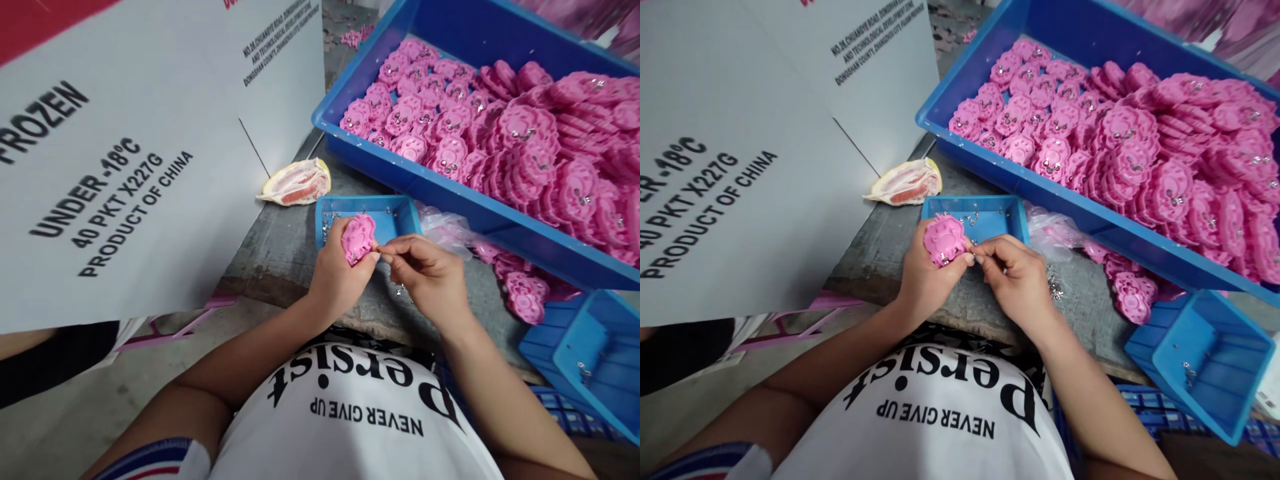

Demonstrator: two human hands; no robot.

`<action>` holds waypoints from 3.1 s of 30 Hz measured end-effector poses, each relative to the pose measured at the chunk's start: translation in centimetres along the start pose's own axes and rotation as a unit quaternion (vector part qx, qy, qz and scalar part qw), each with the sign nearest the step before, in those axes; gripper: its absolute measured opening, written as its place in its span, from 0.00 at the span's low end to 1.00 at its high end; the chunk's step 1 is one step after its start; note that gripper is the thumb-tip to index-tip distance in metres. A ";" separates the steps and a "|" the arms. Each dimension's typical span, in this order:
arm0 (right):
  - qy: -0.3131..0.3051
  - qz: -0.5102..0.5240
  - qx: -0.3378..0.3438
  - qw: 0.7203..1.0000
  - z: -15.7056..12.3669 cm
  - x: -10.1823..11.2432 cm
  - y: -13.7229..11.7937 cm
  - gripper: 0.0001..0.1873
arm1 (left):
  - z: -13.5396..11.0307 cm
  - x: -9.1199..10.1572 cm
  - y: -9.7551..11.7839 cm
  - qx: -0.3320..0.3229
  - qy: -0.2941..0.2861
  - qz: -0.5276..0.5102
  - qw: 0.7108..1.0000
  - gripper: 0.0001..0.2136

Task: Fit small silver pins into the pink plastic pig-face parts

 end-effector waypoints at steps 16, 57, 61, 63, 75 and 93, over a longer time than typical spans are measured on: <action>0.020 -0.264 0.086 0.960 -1.6 -1.0 -1.9 0.11 | -0.6 0.0 1.0 -0.147 0.005 0.093 0.985 0.18; -0.259 -0.172 0.089 0.946 2.8 0.6 -2.0 0.13 | 0.3 -1.7 0.4 0.195 -0.336 -0.329 0.861 0.22; -0.272 -0.181 0.087 0.941 2.9 0.5 -2.2 0.13 | 0.3 -1.8 0.4 0.190 -0.346 -0.327 0.859 0.23; -0.273 -0.185 0.091 0.940 2.8 0.5 -2.2 0.13 | 0.2 -1.9 0.4 0.179 -0.351 -0.330 0.858 0.22; -0.261 -0.207 0.105 0.937 2.7 0.4 -2.1 0.09 | 0.2 -2.2 0.3 0.180 -0.345 -0.328 0.861 0.19; -0.054 0.083 -0.050 0.994 3.5 2.4 0.5 0.04 | 0.5 -0.9 -0.1 0.162 -0.315 -0.325 0.877 0.18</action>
Point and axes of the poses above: each hand's wrist, its own z-axis towards the middle knuckle, its own x-axis out of the back of the hand, y = z × x, the point moved 4 cm from there along z, towards the middle knuckle, and after that the axes turned 4 degrees about z, right-handed, at the moved point
